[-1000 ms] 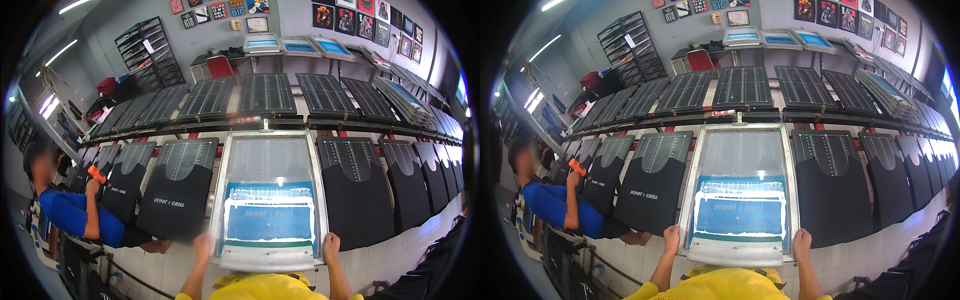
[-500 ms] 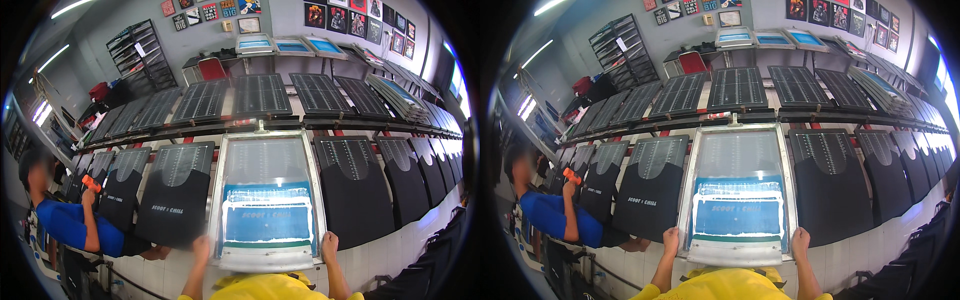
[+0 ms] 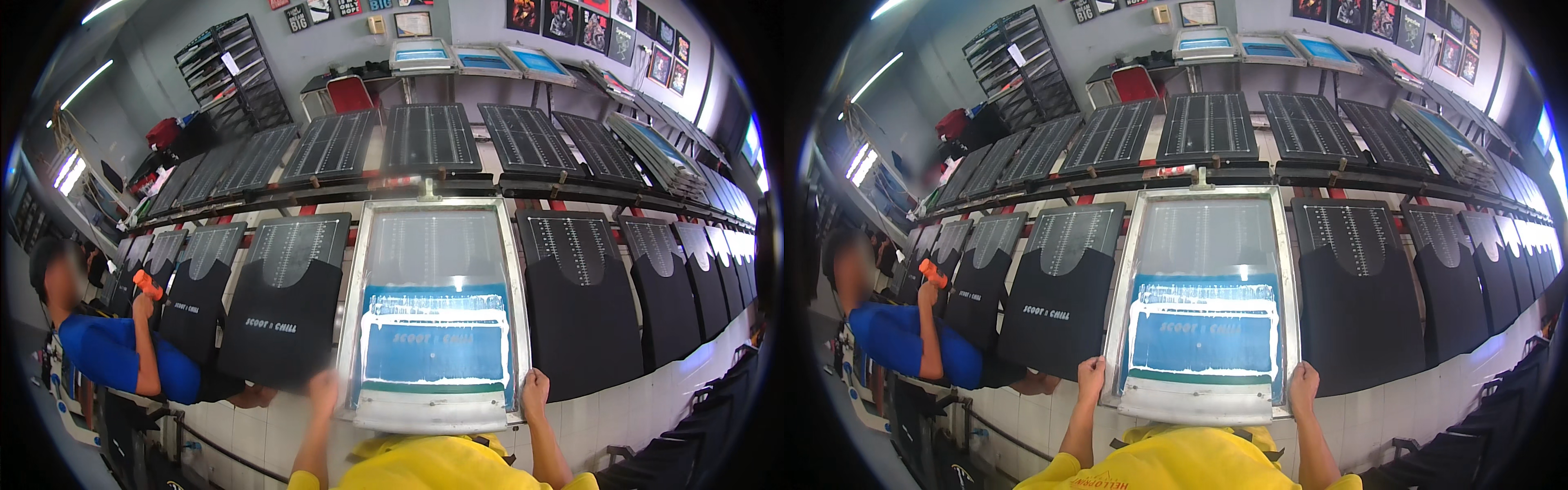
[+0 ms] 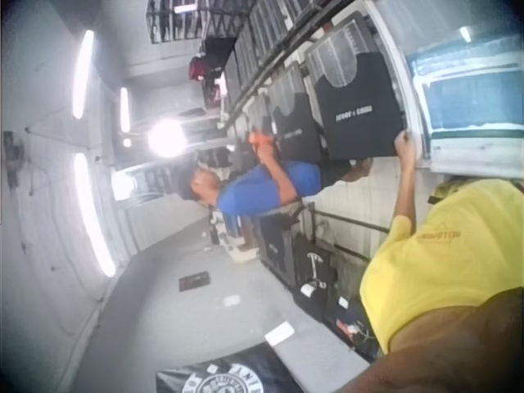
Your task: The person performs screen printing by using a squeegee to pull ink across a stencil onto a black shirt and uses a heat gun to dry the ink between layers.
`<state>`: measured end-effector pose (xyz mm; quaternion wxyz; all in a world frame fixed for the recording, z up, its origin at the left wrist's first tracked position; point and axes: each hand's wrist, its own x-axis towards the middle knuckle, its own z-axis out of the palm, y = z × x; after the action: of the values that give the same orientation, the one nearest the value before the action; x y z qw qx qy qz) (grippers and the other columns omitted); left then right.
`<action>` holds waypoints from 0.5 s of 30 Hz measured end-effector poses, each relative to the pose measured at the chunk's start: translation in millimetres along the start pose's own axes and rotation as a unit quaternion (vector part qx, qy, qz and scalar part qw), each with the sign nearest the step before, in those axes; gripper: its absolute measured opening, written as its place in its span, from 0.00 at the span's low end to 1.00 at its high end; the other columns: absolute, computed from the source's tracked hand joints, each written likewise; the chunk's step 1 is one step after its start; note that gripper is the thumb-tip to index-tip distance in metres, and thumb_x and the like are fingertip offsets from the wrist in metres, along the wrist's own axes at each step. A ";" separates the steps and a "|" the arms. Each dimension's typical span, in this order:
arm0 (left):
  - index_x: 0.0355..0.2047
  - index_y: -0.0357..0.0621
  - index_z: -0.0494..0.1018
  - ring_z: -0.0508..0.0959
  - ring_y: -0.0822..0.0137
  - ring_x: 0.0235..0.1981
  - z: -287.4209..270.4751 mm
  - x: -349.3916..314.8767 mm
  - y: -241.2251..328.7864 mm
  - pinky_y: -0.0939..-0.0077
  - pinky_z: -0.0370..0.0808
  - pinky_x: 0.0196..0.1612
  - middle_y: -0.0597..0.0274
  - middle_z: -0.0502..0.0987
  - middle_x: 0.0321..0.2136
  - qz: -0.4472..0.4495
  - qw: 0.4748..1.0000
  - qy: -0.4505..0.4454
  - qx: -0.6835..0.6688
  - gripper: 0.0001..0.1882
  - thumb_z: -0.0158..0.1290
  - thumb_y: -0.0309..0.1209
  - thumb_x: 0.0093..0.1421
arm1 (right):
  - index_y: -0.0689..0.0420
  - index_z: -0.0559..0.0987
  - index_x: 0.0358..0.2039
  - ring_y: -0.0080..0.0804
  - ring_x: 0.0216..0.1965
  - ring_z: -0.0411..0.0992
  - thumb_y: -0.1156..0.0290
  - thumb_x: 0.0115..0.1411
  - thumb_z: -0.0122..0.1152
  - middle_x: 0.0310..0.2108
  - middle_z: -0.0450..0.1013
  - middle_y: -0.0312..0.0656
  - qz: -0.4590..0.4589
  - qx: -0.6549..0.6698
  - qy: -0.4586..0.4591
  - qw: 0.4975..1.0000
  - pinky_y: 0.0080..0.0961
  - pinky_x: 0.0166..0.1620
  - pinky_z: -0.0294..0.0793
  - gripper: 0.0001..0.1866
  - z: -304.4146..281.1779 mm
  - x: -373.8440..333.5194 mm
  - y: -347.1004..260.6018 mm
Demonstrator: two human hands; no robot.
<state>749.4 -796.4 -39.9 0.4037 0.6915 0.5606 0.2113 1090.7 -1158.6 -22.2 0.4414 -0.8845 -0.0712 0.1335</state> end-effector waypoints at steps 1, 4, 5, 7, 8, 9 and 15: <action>0.31 0.33 0.80 0.80 0.63 0.29 -2.5 -3.1 4.4 0.64 0.74 0.35 0.51 0.80 0.24 0.015 0.999 0.000 0.030 0.14 0.53 0.34 0.63 | 0.73 0.79 0.41 0.37 0.34 0.74 0.67 0.67 0.49 0.30 0.78 0.53 0.007 -0.007 -0.007 1.000 0.32 0.42 0.72 0.19 1.1 0.1 -2.4; 0.33 0.34 0.80 0.81 0.55 0.30 5.7 0.8 -17.4 0.61 0.75 0.37 0.46 0.81 0.27 0.039 0.998 0.023 0.038 0.15 0.54 0.37 0.64 | 0.72 0.79 0.45 0.44 0.40 0.77 0.66 0.68 0.49 0.36 0.79 0.56 0.011 -0.015 0.015 1.000 0.33 0.48 0.73 0.20 5.9 -2.6 -8.9; 0.34 0.34 0.81 0.82 0.54 0.31 9.1 1.4 -23.1 0.61 0.75 0.38 0.46 0.81 0.28 0.036 0.997 0.021 0.058 0.16 0.54 0.37 0.64 | 0.71 0.79 0.46 0.46 0.42 0.77 0.65 0.68 0.49 0.38 0.79 0.57 0.007 -0.011 0.023 1.000 0.34 0.50 0.73 0.21 7.7 -0.9 -4.2; 0.36 0.36 0.81 0.82 0.51 0.33 9.1 3.6 -22.0 0.61 0.76 0.39 0.44 0.82 0.31 0.030 0.994 0.025 0.099 0.16 0.55 0.39 0.64 | 0.71 0.78 0.49 0.49 0.47 0.76 0.64 0.69 0.49 0.42 0.78 0.58 -0.006 0.004 0.033 0.999 0.35 0.53 0.72 0.21 16.0 2.9 11.4; 0.38 0.37 0.82 0.83 0.49 0.36 8.6 -0.7 1.1 0.62 0.76 0.40 0.44 0.82 0.33 -0.012 0.995 0.003 0.097 0.16 0.56 0.40 0.64 | 0.71 0.78 0.49 0.49 0.48 0.76 0.64 0.69 0.49 0.44 0.78 0.58 0.000 -0.010 0.046 0.999 0.35 0.54 0.71 0.22 17.6 2.8 19.6; 0.36 0.36 0.81 0.82 0.47 0.33 9.0 -1.5 -5.2 0.61 0.76 0.39 0.43 0.82 0.30 0.011 0.997 0.028 0.073 0.16 0.55 0.39 0.64 | 0.70 0.78 0.50 0.49 0.49 0.75 0.63 0.69 0.49 0.46 0.77 0.58 -0.002 -0.021 0.051 0.998 0.35 0.54 0.71 0.22 20.4 3.3 24.4; 0.31 0.34 0.79 0.80 0.40 0.33 8.9 0.6 4.4 0.54 0.74 0.37 0.40 0.79 0.28 0.025 0.995 0.045 0.091 0.19 0.54 0.41 0.63 | 0.70 0.77 0.52 0.43 0.51 0.74 0.64 0.70 0.47 0.50 0.76 0.56 0.002 0.029 0.027 0.999 0.33 0.56 0.70 0.22 25.2 12.6 36.5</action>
<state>758.9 -798.9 -41.8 0.3084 0.7290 0.5773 0.2006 1095.5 -1158.2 -68.1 0.4685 -0.8746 -0.0537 0.1125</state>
